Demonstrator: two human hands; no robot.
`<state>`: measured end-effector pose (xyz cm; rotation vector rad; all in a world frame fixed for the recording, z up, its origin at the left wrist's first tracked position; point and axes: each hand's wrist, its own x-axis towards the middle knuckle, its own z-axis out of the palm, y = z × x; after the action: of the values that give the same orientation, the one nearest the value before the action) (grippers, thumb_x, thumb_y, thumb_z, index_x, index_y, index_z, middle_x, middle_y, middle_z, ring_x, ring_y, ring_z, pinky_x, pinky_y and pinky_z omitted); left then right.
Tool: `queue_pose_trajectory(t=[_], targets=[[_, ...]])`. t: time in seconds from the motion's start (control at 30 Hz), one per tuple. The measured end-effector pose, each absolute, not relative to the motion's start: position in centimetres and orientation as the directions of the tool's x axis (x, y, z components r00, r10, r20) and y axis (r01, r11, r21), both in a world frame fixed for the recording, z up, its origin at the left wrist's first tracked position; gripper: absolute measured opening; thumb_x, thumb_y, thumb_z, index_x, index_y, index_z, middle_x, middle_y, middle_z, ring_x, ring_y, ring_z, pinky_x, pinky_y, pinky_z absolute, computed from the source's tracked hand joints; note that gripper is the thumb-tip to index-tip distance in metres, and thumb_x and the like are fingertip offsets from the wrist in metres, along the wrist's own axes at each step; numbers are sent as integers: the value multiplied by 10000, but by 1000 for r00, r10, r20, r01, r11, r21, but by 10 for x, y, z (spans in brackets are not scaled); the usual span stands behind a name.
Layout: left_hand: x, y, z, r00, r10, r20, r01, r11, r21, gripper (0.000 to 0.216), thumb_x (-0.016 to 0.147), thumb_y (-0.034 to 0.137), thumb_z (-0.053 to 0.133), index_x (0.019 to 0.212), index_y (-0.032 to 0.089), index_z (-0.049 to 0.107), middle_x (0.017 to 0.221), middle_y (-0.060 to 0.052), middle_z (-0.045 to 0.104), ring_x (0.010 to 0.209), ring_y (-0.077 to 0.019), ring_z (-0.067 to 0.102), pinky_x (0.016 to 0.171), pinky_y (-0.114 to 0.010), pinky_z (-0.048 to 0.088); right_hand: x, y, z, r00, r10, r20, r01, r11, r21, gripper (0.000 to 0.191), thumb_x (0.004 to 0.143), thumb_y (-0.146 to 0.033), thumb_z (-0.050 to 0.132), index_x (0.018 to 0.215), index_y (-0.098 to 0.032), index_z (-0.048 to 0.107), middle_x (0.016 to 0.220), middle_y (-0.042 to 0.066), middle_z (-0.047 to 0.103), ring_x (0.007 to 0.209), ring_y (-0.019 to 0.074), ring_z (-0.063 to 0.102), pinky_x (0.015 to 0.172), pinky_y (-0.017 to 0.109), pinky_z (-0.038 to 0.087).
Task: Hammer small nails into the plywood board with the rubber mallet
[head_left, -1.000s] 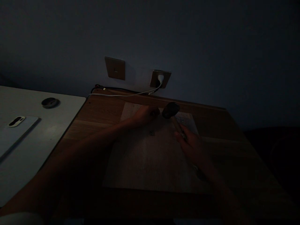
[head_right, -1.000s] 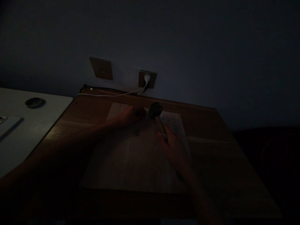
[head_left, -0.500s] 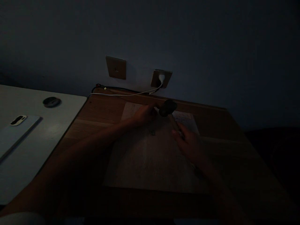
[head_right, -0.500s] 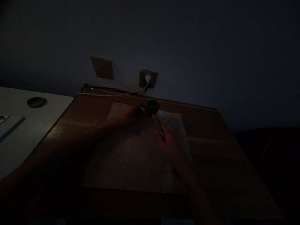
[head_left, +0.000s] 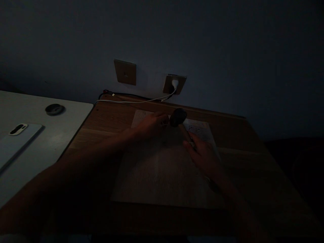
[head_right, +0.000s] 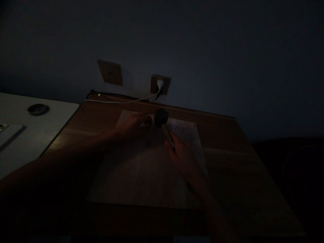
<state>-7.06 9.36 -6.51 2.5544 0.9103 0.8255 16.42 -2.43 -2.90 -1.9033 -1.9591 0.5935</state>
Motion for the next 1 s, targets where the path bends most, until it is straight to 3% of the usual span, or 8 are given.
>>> queue_pose_trajectory(t=[0.07,0.17,0.37,0.5,0.67,0.8,0.9,1.0], targets=[[-80,83,-58,793,428,433,353,-903,247,155,974,153,580,1065,174,704,1087,-98,743,976,-214,699,870,-331,540,163,-24,-29,-40,999,-34,857,16,-514,701,974,-578,422,1461,-108,603,1125,207,777,1004,383,738,883,513,553],[-86,70,-53,915,167,368,178,-984,5,200,1003,148,568,1146,198,699,1138,-93,759,1062,-225,691,895,-342,530,161,-23,-28,-39,999,-36,849,14,-528,666,977,-565,431,1449,-131,612,1127,192,780,994,370,742,876,499,555],[-78,66,-57,955,42,293,117,-963,-242,166,984,111,595,1035,198,727,974,-75,777,917,-211,688,785,-340,506,158,-23,-27,-32,998,-44,848,4,-529,712,966,-585,416,1438,-89,609,1136,210,777,990,375,744,888,515,560],[-76,66,-55,955,11,296,98,-954,-283,143,971,114,625,936,208,728,884,-57,760,867,-201,668,760,-340,484,160,-22,-27,-53,998,-28,852,30,-523,683,970,-568,418,1449,-120,611,1198,194,770,1079,374,732,938,518,552],[-76,61,-51,952,-49,302,49,-951,-307,158,989,128,606,977,217,736,1009,-65,770,909,-198,668,751,-342,489,161,-21,-27,-58,998,-13,861,43,-507,630,981,-519,437,1447,-133,613,1218,197,767,1081,385,729,933,540,548],[-76,60,-53,956,-56,288,35,-953,-302,180,986,105,590,951,211,731,895,-49,757,847,-192,665,741,-335,485,160,-21,-25,-52,998,-47,872,23,-490,682,976,-548,418,1460,-102,598,1147,207,777,1030,384,736,907,526,551],[-78,61,-54,946,-19,322,57,-972,-227,180,985,107,591,1011,213,734,895,-58,759,850,-194,676,765,-329,497,159,-21,-24,-60,997,-48,874,30,-485,683,972,-539,419,1461,-97,596,1077,196,786,963,373,743,873,513,553],[-83,67,-53,937,127,324,154,-986,-58,222,998,147,579,1140,231,728,997,-76,781,925,-202,704,842,-331,516,158,-21,-22,-72,996,-47,864,38,-502,664,978,-537,426,1455,-112,606,1064,182,791,936,358,746,860,493,557]])
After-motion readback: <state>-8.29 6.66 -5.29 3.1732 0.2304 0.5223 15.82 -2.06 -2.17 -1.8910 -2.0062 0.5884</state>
